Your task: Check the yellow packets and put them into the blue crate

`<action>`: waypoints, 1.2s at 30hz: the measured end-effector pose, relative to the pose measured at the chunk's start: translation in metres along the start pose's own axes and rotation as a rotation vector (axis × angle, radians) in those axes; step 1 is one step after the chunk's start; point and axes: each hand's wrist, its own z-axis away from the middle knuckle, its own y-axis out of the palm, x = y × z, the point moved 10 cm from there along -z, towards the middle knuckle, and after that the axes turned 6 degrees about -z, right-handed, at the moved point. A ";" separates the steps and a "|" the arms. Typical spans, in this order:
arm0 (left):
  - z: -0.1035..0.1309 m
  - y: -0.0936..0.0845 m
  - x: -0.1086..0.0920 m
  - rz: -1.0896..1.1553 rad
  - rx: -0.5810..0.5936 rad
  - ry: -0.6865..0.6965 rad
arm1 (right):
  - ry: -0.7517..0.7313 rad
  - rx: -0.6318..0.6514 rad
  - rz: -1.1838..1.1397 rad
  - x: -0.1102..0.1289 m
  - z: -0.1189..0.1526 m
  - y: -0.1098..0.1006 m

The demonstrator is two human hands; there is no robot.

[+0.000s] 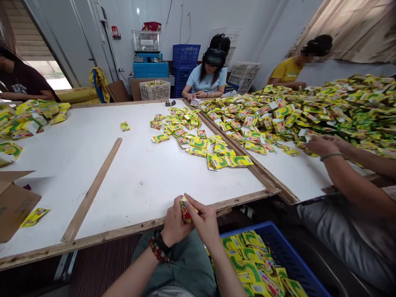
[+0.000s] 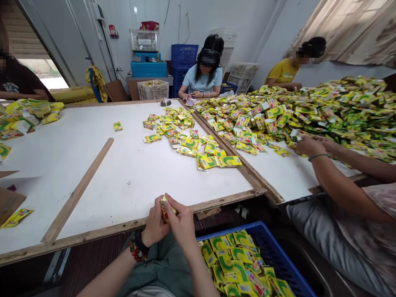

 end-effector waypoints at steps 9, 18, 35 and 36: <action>0.002 -0.007 0.008 0.076 -0.097 -0.050 | -0.318 0.179 0.213 0.029 0.006 0.029; 0.000 -0.012 -0.016 0.204 0.089 0.131 | 0.036 -0.089 1.065 -0.027 0.040 -0.116; -0.016 -0.010 0.000 0.119 -0.152 -0.086 | 0.073 0.348 0.625 -0.050 -0.128 -0.089; -0.021 -0.010 -0.004 0.113 -0.158 -0.072 | 0.072 0.408 0.542 -0.049 -0.106 -0.065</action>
